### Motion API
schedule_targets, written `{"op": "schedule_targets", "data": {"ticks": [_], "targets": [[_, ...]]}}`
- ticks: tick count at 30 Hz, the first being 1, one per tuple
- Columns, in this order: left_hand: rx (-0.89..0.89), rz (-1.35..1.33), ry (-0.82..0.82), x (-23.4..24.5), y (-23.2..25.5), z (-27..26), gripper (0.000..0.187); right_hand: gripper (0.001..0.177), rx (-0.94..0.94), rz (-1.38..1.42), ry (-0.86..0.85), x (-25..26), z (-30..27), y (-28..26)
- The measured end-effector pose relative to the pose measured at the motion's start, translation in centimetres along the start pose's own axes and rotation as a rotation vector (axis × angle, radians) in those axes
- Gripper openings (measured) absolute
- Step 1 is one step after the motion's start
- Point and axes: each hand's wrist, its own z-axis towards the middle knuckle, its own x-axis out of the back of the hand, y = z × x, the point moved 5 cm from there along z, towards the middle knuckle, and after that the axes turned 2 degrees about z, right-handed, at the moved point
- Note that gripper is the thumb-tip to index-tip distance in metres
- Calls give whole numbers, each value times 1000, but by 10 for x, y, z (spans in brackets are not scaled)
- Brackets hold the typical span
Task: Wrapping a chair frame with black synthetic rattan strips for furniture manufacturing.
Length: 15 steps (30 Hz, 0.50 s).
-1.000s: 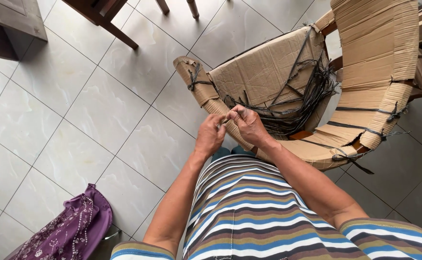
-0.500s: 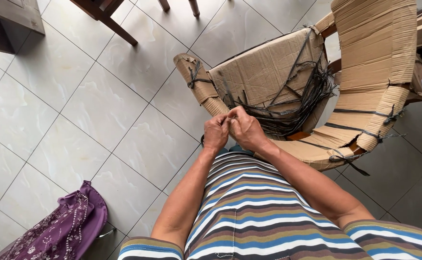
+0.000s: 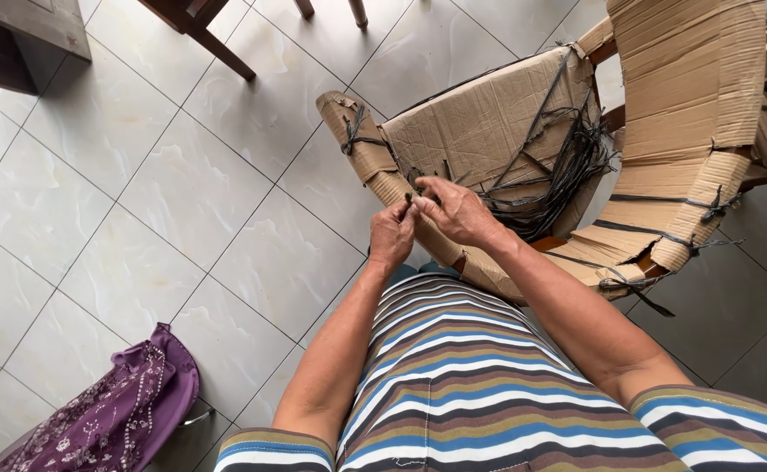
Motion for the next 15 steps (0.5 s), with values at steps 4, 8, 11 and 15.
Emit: {"op": "schedule_targets", "data": {"ticks": [4, 8, 11, 15], "targets": [[46, 14, 16, -4, -47, 15, 33, 20, -7, -64, 37, -10, 0, 33], [86, 49, -5, 1, -68, 27, 32, 15, -85, -210, 97, -11, -6, 51], [129, 14, -40, 0, -72, 31, 29, 13, -172, -296, 48, -13, -5, 57], [145, 20, -65, 8, -36, 20, 30, 47, -108, -190, -38, -17, -3, 26]]}}
